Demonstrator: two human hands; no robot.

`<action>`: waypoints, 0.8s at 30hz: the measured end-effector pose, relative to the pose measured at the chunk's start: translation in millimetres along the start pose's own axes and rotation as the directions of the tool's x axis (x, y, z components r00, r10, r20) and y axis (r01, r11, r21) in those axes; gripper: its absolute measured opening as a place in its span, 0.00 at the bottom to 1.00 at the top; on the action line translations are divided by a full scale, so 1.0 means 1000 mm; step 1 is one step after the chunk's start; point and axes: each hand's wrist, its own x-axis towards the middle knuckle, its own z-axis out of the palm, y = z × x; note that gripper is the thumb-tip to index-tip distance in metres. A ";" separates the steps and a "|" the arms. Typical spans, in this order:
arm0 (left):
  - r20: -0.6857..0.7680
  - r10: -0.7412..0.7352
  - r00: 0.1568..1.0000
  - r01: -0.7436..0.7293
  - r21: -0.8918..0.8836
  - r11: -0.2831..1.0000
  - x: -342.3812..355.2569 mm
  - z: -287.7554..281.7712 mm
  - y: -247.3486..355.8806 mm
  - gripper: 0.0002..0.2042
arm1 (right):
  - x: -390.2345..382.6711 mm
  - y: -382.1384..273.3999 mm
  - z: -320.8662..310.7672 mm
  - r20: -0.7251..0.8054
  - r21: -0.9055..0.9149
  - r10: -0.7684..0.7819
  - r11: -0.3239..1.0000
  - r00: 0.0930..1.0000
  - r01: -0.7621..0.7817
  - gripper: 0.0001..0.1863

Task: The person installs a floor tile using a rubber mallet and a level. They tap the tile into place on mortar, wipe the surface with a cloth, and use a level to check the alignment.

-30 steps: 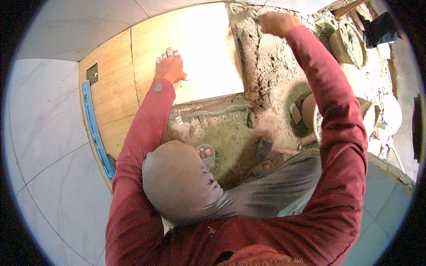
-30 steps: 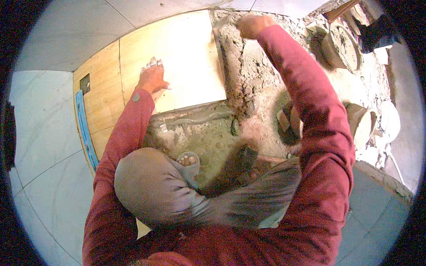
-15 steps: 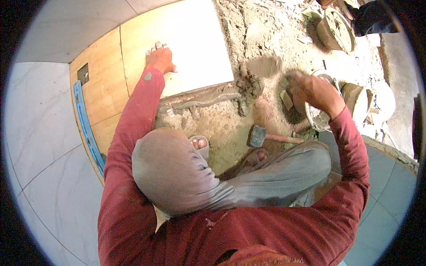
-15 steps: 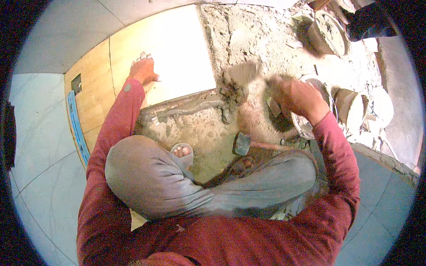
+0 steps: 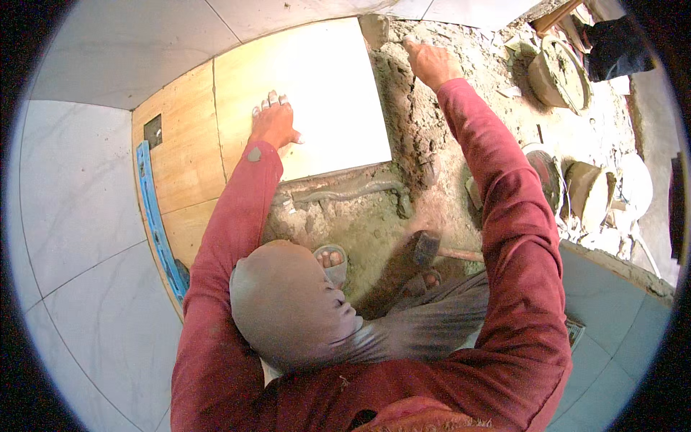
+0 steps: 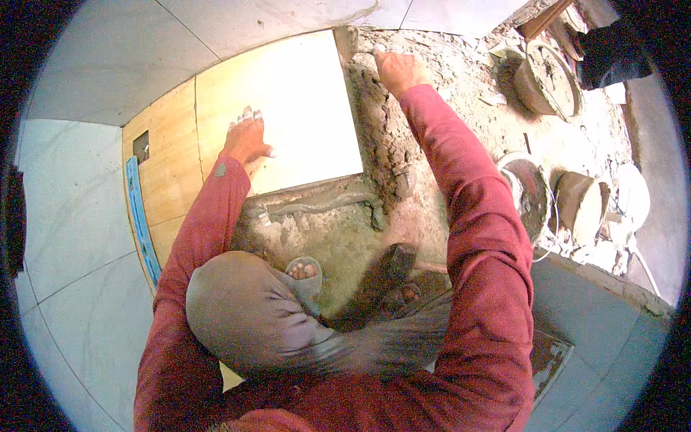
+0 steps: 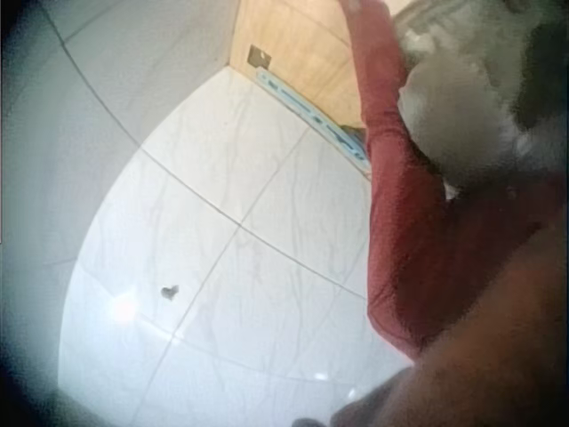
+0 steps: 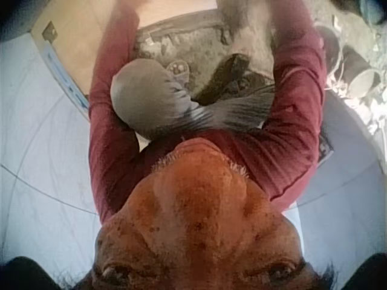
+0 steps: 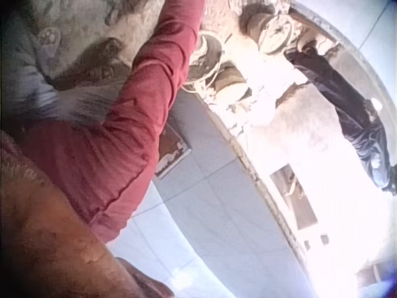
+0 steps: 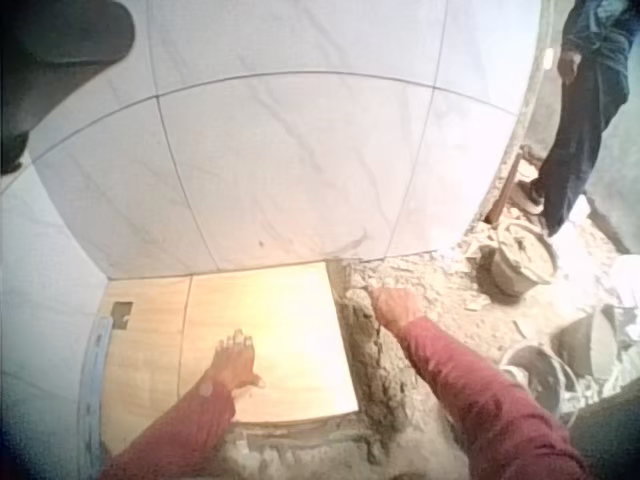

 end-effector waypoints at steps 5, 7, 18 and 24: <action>0.034 -0.005 0.999 0.005 -0.003 1.000 0.003 0.001 -0.001 0.55 | 0.002 0.007 0.029 0.048 -0.101 -0.002 0.995 0.999 0.007 0.19; 0.041 -0.014 0.999 0.014 -0.008 1.000 0.002 0.001 -0.005 0.55 | -0.001 0.004 0.018 0.223 -0.076 0.070 0.996 0.972 -0.055 0.20; -0.001 -0.009 1.000 0.009 -0.014 1.000 -0.002 0.004 -0.010 0.51 | -0.121 0.044 -0.060 0.208 0.204 0.179 0.954 0.962 -0.221 0.19; 0.147 -0.009 0.989 0.011 -0.009 1.000 0.004 -0.017 0.011 0.52 | -0.124 -0.028 -0.010 0.394 0.136 0.149 0.966 0.907 -0.218 0.26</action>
